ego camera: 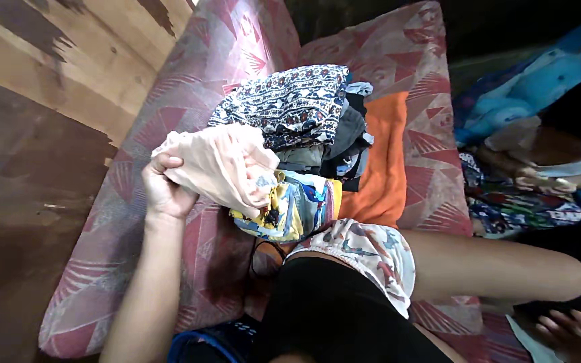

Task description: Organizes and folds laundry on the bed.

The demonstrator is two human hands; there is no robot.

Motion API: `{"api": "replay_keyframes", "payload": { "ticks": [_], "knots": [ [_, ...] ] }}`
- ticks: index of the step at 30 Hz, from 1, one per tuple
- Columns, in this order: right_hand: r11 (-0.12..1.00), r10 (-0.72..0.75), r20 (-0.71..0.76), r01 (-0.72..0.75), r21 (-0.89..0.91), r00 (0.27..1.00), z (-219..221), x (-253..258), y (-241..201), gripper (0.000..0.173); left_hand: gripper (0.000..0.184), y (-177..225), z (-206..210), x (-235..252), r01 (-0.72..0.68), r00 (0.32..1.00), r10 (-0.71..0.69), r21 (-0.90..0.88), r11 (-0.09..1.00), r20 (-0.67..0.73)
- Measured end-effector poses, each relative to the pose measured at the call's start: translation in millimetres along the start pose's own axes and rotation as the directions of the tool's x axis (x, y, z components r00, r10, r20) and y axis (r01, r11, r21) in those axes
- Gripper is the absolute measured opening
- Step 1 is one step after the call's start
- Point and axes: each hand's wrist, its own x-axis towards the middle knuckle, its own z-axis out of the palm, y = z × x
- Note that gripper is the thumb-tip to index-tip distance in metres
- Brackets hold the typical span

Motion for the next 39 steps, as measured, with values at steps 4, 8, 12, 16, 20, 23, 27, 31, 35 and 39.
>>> {"api": "replay_keyframes", "payload": {
  "ticks": [4, 8, 12, 16, 20, 23, 27, 31, 35, 39],
  "knots": [
    [1.000, 0.016, 0.006, -0.016, -0.009, 1.000, -3, 8, 3, 0.036, 0.021, -8, 2, -5, 0.019, 0.982, -0.009, -0.049, 0.999, 0.189],
    [1.000, -0.016, 0.014, 0.016, -0.001, 1.000, -2, 4, 2, 0.038, 0.030, -1, -2, 0, -0.069, 0.943, 0.048, 0.053, 0.996, 0.331],
    [1.000, -0.003, -0.015, 0.003, -0.005, 1.000, 2, -4, -5, 0.038, 0.034, 24, -20, 3, -0.255, 0.901, 0.099, 0.330, 0.909, 0.423],
    [0.999, 0.046, -0.009, -0.046, 0.021, 0.999, -1, 10, 3, 0.035, 0.030, 50, -17, -16, -0.252, 0.958, 0.117, 0.582, 0.773, 0.261],
    [1.000, 0.009, 0.000, -0.009, 0.022, 1.000, -3, 11, 5, 0.036, 0.017, 51, -2, -34, -0.064, 0.998, 0.052, 0.748, 0.660, 0.040],
    [1.000, -0.020, 0.008, 0.020, 0.016, 1.000, -4, 7, 5, 0.039, 0.020, 38, 3, -39, -0.022, 0.998, 0.056, 0.733, 0.680, -0.022],
    [1.000, 0.012, -0.007, -0.012, 0.027, 1.000, -7, 14, 8, 0.037, 0.031, 31, -6, -44, -0.005, 0.997, 0.076, 0.933, 0.361, -0.024],
    [0.999, 0.013, -0.013, -0.013, 0.036, 1.000, -5, 13, 6, 0.036, 0.063, 31, -10, -36, -0.049, 0.998, -0.034, 0.995, 0.083, 0.052],
    [0.999, -0.043, 0.027, 0.043, 0.013, 0.999, -10, 11, 5, 0.038, 0.041, 32, -30, -24, -0.392, 0.915, 0.006, 0.893, -0.223, 0.403],
    [0.997, -0.077, 0.041, 0.076, 0.023, 0.996, -10, 10, 7, 0.038, 0.023, 45, 12, -40, -0.424, 0.903, 0.079, 0.906, -0.007, 0.423]
  ]
}}
